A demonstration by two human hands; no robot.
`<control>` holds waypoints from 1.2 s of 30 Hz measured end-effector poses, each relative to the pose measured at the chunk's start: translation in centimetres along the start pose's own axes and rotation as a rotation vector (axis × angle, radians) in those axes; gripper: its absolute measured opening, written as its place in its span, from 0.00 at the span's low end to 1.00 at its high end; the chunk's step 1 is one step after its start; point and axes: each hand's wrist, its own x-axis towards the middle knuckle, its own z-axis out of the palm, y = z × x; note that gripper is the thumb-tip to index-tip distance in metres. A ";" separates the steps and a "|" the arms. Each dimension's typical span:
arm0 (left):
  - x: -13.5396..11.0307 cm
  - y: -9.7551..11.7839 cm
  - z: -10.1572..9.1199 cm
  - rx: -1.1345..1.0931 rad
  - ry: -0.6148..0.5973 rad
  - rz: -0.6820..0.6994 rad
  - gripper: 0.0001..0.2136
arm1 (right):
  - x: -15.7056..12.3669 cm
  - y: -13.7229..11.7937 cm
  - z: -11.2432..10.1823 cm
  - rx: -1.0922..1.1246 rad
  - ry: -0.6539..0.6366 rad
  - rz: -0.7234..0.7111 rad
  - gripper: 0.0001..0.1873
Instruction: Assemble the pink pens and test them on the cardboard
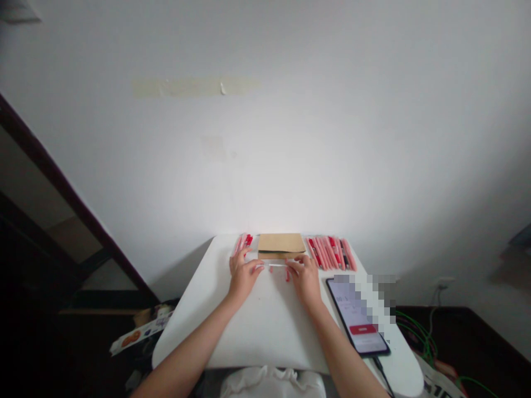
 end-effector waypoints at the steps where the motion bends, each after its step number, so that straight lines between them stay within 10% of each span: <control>1: 0.0 0.0 0.0 0.002 -0.002 0.000 0.06 | 0.0 -0.1 0.0 0.007 0.001 0.002 0.15; 36: -0.3 0.2 0.5 0.184 -0.067 -0.036 0.04 | 0.1 -0.1 -0.3 -0.005 0.045 0.054 0.15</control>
